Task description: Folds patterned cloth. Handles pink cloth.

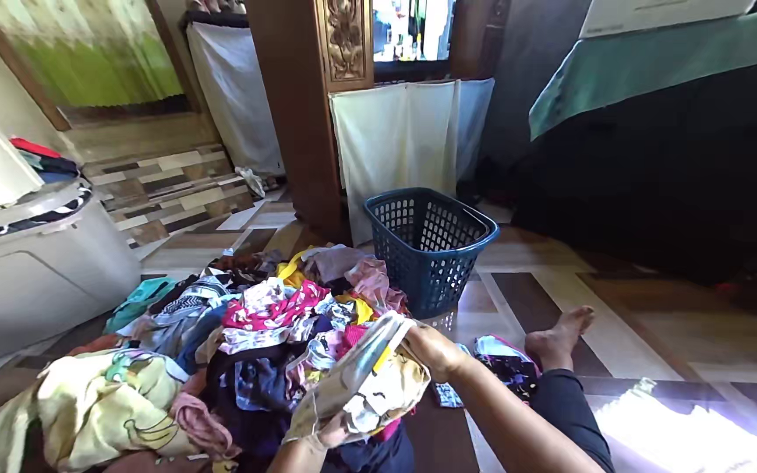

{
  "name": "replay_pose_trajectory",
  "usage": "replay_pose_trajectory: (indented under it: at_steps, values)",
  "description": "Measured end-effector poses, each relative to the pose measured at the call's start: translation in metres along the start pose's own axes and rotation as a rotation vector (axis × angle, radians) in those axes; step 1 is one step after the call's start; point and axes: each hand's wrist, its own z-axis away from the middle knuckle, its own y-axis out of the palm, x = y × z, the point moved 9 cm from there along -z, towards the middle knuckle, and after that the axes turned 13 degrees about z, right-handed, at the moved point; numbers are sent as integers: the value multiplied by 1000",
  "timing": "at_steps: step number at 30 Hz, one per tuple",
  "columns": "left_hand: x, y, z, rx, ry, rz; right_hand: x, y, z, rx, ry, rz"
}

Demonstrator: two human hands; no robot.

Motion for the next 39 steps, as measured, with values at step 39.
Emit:
replay_pose_trajectory:
  at_steps: [39]
  values:
    - [23, 27, 4, -601, 131, -454, 24, 76, 63, -86, -638, 1246]
